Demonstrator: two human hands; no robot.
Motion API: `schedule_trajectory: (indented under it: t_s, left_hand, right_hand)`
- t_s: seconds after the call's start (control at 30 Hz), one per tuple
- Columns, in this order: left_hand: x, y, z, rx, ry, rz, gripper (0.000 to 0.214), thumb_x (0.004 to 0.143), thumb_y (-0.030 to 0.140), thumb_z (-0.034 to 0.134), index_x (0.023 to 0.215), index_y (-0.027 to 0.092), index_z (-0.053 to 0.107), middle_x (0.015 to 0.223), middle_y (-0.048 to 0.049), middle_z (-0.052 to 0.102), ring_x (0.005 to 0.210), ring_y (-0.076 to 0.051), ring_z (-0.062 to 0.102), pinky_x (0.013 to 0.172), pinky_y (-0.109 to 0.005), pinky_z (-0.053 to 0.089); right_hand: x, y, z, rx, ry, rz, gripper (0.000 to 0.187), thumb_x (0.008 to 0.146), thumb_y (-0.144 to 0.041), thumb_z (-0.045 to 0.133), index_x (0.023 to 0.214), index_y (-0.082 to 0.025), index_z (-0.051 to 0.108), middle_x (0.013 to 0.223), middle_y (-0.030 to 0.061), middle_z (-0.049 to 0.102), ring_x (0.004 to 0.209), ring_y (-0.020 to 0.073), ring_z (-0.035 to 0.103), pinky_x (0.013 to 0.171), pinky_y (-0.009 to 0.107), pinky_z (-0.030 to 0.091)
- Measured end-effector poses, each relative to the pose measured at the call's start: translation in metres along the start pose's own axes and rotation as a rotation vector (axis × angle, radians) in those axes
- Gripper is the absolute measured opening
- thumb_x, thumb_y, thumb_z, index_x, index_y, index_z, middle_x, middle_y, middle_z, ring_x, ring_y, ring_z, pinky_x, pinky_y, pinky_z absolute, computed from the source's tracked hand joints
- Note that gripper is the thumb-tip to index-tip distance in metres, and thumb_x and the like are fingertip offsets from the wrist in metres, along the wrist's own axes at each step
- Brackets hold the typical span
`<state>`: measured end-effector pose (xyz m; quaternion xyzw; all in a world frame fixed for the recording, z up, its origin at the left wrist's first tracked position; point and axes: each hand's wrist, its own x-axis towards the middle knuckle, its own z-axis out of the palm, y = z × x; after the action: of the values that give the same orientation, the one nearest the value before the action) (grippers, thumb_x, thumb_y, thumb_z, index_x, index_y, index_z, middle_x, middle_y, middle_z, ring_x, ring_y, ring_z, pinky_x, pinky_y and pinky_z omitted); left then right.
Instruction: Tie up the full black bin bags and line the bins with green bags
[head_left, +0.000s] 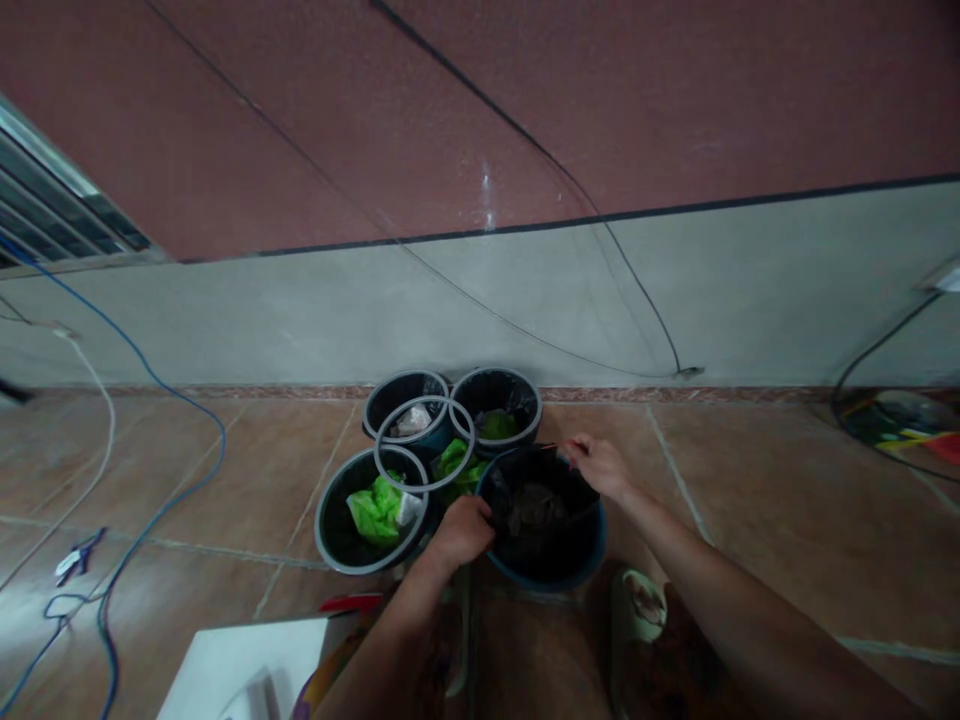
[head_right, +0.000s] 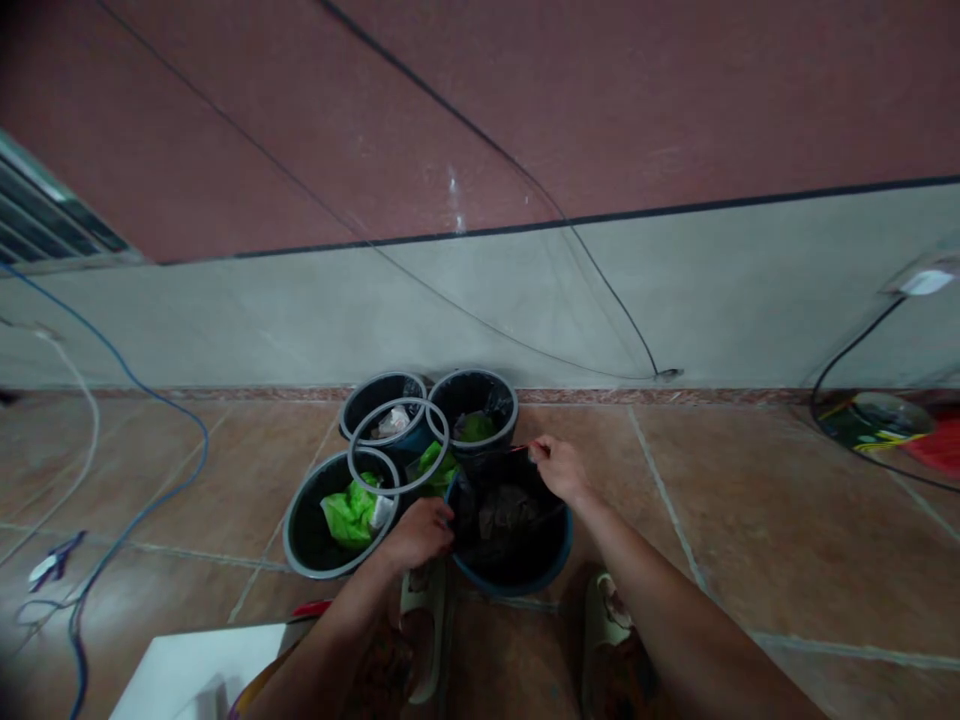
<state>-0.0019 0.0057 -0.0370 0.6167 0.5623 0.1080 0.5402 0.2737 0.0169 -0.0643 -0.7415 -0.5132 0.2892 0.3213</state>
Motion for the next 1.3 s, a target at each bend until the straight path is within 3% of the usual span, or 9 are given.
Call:
schedule_trajectory:
  t_s: [0.2, 0.3, 0.4, 0.5, 0.73, 0.9, 1.1, 1.2, 1.3]
  left_hand:
    - [0.003, 0.031, -0.010, -0.345, 0.085, 0.028, 0.025, 0.062, 0.014, 0.065, 0.087, 0.015, 0.069, 0.064, 0.0012, 0.065, 0.052, -0.009, 0.054, 0.053, -0.021, 0.040]
    - [0.002, 0.040, -0.017, -0.373, 0.190, 0.032, 0.018, 0.060, 0.012, 0.069, 0.077, 0.015, 0.068, 0.060, 0.0024, 0.063, 0.051, -0.008, 0.052, 0.053, -0.020, 0.039]
    - [-0.006, 0.048, -0.025, -0.559, 0.144, 0.118, 0.021, 0.061, 0.017, 0.072, 0.082, 0.016, 0.071, 0.069, -0.0002, 0.068, 0.060, -0.010, 0.059, 0.059, -0.022, 0.044]
    - [-0.016, 0.058, -0.033, -0.722, 0.206, 0.203, 0.019, 0.062, 0.020, 0.076, 0.080, 0.016, 0.073, 0.073, -0.0011, 0.070, 0.069, -0.012, 0.063, 0.068, -0.023, 0.047]
    - [-0.015, 0.071, -0.034, -0.756, 0.145, 0.364, 0.023, 0.065, 0.025, 0.082, 0.085, 0.018, 0.076, 0.078, -0.0025, 0.074, 0.075, -0.014, 0.066, 0.078, -0.026, 0.049]
    - [-0.011, 0.068, -0.034, -0.767, 0.168, 0.341, 0.033, 0.065, 0.026, 0.080, 0.097, 0.019, 0.075, 0.090, -0.0042, 0.076, 0.087, -0.017, 0.068, 0.086, -0.030, 0.050]
    - [-0.009, 0.072, -0.025, -0.675, 0.097, 0.370, 0.034, 0.066, 0.025, 0.078, 0.099, 0.017, 0.074, 0.101, -0.0074, 0.076, 0.098, -0.021, 0.067, 0.095, -0.034, 0.048]
    - [-0.009, 0.076, -0.020, -0.664, 0.081, 0.377, 0.029, 0.068, 0.024, 0.076, 0.097, 0.017, 0.074, 0.100, -0.0063, 0.076, 0.098, -0.020, 0.067, 0.097, -0.034, 0.047]
    - [-0.011, 0.080, -0.014, -0.638, 0.046, 0.424, 0.028, 0.072, 0.026, 0.074, 0.100, 0.017, 0.074, 0.101, -0.0065, 0.076, 0.099, -0.021, 0.067, 0.095, -0.034, 0.048]
  right_hand:
    - [-0.016, -0.020, -0.007, 0.188, 0.114, -0.131, 0.027, 0.085, -0.041, 0.050, 0.085, -0.021, 0.068, 0.076, 0.0036, 0.072, 0.068, 0.0176, 0.064, 0.065, 0.028, 0.048]
    - [-0.017, -0.019, -0.009, 0.230, 0.134, -0.096, 0.026, 0.084, -0.041, 0.051, 0.084, -0.022, 0.068, 0.075, 0.0039, 0.072, 0.068, 0.0184, 0.065, 0.066, 0.030, 0.048]
    - [-0.013, -0.014, -0.012, 0.254, 0.179, -0.074, 0.026, 0.083, -0.041, 0.052, 0.084, -0.022, 0.068, 0.076, 0.0041, 0.072, 0.071, 0.0189, 0.065, 0.069, 0.031, 0.049]
    - [-0.010, -0.010, -0.015, 0.277, 0.204, -0.059, 0.025, 0.081, -0.040, 0.053, 0.083, -0.021, 0.068, 0.075, 0.0042, 0.072, 0.071, 0.0187, 0.065, 0.070, 0.031, 0.049]
    - [-0.014, -0.016, -0.015, 0.288, 0.172, -0.042, 0.025, 0.082, -0.041, 0.054, 0.084, -0.021, 0.068, 0.072, 0.0031, 0.071, 0.067, 0.0175, 0.064, 0.066, 0.030, 0.048]
    - [-0.024, -0.041, -0.023, 0.541, 0.198, 0.005, 0.029, 0.076, -0.044, 0.062, 0.090, -0.020, 0.064, 0.066, 0.0011, 0.065, 0.062, 0.0156, 0.059, 0.064, 0.030, 0.048]
    - [-0.048, -0.078, -0.037, 0.780, -0.159, -0.175, 0.038, 0.077, -0.046, 0.070, 0.105, -0.021, 0.066, 0.084, 0.0015, 0.065, 0.078, 0.0147, 0.061, 0.075, 0.030, 0.049]
    - [-0.051, -0.080, -0.034, 0.737, -0.253, -0.126, 0.040, 0.078, -0.045, 0.071, 0.109, -0.021, 0.065, 0.080, -0.0008, 0.062, 0.068, 0.0115, 0.055, 0.065, 0.026, 0.045]
    - [-0.053, -0.076, -0.022, 0.674, -0.336, -0.178, 0.043, 0.080, -0.041, 0.069, 0.118, -0.021, 0.062, 0.082, -0.0015, 0.062, 0.068, 0.0114, 0.053, 0.063, 0.025, 0.043]
